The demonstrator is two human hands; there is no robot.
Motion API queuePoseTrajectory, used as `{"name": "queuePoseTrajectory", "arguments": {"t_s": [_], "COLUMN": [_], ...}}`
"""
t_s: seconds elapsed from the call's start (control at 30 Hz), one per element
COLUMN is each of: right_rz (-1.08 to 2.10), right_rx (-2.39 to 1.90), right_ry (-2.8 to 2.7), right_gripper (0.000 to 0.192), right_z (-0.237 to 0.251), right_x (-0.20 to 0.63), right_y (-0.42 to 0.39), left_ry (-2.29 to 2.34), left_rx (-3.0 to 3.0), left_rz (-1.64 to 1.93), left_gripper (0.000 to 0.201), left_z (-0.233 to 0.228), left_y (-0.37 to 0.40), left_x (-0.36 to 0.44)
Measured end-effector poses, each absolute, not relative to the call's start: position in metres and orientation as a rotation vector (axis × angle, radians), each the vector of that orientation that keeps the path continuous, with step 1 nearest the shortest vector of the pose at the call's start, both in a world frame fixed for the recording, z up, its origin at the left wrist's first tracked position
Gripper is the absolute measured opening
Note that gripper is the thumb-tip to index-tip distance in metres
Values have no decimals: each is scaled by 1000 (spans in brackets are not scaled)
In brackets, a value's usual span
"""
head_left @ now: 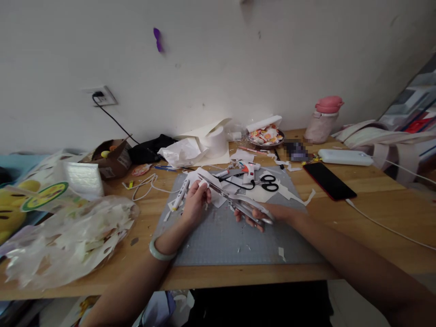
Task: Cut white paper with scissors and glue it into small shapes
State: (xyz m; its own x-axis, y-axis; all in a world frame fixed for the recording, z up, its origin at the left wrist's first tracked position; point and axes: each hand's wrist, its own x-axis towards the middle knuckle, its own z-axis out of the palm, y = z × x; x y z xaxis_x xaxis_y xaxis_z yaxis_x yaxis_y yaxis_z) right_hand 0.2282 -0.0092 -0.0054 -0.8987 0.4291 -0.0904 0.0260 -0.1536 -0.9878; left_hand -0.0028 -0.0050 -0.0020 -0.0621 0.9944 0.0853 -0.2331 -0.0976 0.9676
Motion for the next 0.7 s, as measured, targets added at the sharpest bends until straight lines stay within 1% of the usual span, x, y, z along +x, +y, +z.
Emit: {"name": "queuePoseTrajectory", "arguments": {"t_s": [0.2, 0.5, 0.7], "right_rz": [2116, 2125, 2097], "right_rx": [-552, -743, -722], "right_ry": [-1836, -1826, -1860], "right_gripper": [65, 62, 57], "right_z": [-4, 4, -1], "right_x": [227, 223, 222], "right_y": [-10, -14, -12], "left_ry": [1001, 972, 984], "left_rx": [1061, 1057, 1077], "left_rz": [1412, 1382, 1335], "left_gripper": [26, 28, 25], "left_z": [-2, -4, -5], "left_y": [-5, -4, -6], "left_x": [-2, -2, -1]}}
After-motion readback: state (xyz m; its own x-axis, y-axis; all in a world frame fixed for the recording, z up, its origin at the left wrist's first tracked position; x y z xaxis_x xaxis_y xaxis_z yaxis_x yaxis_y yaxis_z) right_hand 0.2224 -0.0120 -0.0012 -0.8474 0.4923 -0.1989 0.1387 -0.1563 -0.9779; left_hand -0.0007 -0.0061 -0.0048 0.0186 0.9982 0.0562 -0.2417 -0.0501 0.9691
